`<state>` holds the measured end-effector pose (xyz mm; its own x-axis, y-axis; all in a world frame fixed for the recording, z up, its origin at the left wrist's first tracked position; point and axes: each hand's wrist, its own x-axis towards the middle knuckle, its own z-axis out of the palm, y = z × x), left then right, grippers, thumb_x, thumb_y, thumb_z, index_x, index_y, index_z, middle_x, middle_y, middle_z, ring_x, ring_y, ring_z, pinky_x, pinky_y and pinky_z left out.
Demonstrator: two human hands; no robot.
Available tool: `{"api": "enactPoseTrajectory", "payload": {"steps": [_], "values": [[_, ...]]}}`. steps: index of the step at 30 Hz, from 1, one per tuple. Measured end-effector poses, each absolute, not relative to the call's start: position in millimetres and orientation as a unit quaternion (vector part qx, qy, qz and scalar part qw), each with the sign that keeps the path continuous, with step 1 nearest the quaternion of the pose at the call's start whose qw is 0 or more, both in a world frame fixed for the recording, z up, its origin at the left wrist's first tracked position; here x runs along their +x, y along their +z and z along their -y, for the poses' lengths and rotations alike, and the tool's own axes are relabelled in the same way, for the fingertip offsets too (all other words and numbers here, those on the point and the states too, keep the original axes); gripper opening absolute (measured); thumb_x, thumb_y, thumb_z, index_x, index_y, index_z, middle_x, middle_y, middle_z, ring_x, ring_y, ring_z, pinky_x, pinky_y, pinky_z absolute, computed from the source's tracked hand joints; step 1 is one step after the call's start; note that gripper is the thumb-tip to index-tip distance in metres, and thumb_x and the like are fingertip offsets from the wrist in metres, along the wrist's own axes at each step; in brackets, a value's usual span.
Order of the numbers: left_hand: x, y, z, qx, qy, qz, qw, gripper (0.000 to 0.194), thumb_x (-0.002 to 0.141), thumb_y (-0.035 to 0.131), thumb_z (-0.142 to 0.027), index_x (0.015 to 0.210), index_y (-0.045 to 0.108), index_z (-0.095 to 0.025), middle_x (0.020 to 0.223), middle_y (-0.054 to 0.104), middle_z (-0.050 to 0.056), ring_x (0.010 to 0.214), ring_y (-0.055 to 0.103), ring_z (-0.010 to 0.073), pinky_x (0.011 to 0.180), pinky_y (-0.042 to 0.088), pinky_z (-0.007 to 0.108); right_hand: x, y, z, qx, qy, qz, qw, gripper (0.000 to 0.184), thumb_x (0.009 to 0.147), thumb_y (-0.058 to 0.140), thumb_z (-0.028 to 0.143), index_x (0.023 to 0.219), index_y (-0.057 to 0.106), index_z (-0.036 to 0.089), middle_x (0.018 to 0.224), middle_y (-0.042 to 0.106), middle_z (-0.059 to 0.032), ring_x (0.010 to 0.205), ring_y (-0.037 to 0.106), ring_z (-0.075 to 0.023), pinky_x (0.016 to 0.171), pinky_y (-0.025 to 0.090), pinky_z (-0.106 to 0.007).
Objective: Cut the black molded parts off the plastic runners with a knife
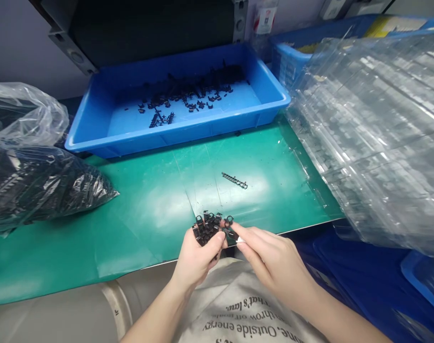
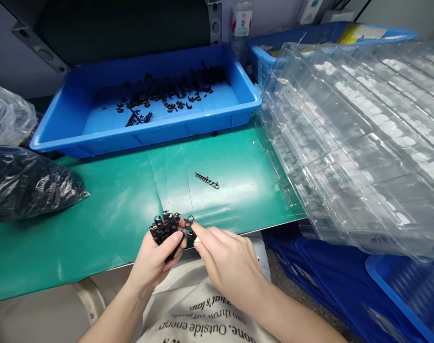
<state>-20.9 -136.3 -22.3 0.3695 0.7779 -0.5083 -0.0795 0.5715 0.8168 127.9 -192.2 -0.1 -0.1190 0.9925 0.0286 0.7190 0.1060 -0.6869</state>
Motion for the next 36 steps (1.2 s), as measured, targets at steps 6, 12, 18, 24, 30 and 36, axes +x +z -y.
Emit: {"api": "enactPoseTrajectory", "payload": {"steps": [6, 12, 18, 24, 30, 36], "values": [[-22.3, -24.3, 137.7, 0.359, 0.286, -0.479, 0.748, 0.032, 0.065, 0.067, -0.041, 0.061, 0.055, -0.011, 0.048, 0.045, -0.003, 0.032, 0.026, 0.0004, 0.029, 0.012, 0.014, 129.1, -3.5, 192.5, -0.605, 0.288, 0.695, 0.260, 0.036, 0.093, 0.031, 0.022, 0.122, 0.051, 0.016, 0.093, 0.065, -0.0053, 0.079, 0.060, -0.0184, 0.066, 0.048, -0.030], [-21.5, -21.5, 139.0, 0.373, 0.279, -0.489, 0.737, 0.032, 0.067, 0.065, -0.040, 0.060, 0.054, -0.011, 0.048, 0.045, -0.002, 0.032, 0.026, 0.0008, 0.030, 0.013, 0.016, 128.5, -2.4, 193.7, -0.611, 0.275, 0.697, 0.255, 0.036, 0.093, 0.031, 0.022, 0.121, 0.052, 0.016, 0.092, 0.066, -0.0052, 0.075, 0.061, -0.0179, 0.063, 0.047, -0.029], [-17.3, -17.3, 138.2, 0.412, 0.269, -0.493, 0.717, 0.021, 0.067, 0.064, -0.032, 0.065, 0.054, -0.014, 0.045, 0.037, -0.006, 0.033, 0.023, 0.0012, 0.032, 0.014, 0.017, 128.3, -1.7, 192.5, -0.617, 0.244, 0.702, 0.258, 0.036, 0.092, 0.032, 0.021, 0.119, 0.054, 0.015, 0.094, 0.067, -0.0067, 0.075, 0.063, -0.0184, 0.063, 0.049, -0.029], [-17.4, -17.4, 138.2, 0.410, 0.273, -0.516, 0.700, 0.024, 0.064, 0.067, -0.035, 0.059, 0.054, -0.015, 0.041, 0.035, -0.007, 0.035, 0.024, 0.0036, 0.032, 0.017, 0.018, 127.8, -2.8, 192.4, -0.619, 0.231, 0.707, 0.252, 0.036, 0.092, 0.032, 0.021, 0.118, 0.055, 0.016, 0.093, 0.067, -0.0062, 0.075, 0.062, -0.0181, 0.062, 0.048, -0.028], [-18.5, -15.4, 138.0, 0.416, 0.274, -0.535, 0.683, 0.021, 0.061, 0.069, -0.036, 0.062, 0.061, -0.016, 0.040, 0.042, -0.004, 0.041, 0.040, 0.0103, 0.037, 0.030, 0.021, 123.6, -1.6, 193.0, -0.624, 0.220, 0.703, 0.260, 0.036, 0.091, 0.031, 0.020, 0.117, 0.056, 0.015, 0.086, 0.068, -0.0059, 0.065, 0.061, -0.0162, 0.053, 0.045, -0.026], [-14.0, -18.6, 143.1, 0.420, 0.310, -0.542, 0.658, 0.026, 0.064, 0.066, -0.036, 0.053, 0.053, -0.016, 0.037, 0.035, -0.006, 0.036, 0.032, 0.0069, 0.035, 0.025, 0.020, 119.6, -4.5, 193.7, -0.634, 0.223, 0.694, 0.259, 0.036, 0.092, 0.031, 0.020, 0.119, 0.055, 0.014, 0.087, 0.067, -0.0066, 0.068, 0.061, -0.0180, 0.054, 0.045, -0.027]]}}
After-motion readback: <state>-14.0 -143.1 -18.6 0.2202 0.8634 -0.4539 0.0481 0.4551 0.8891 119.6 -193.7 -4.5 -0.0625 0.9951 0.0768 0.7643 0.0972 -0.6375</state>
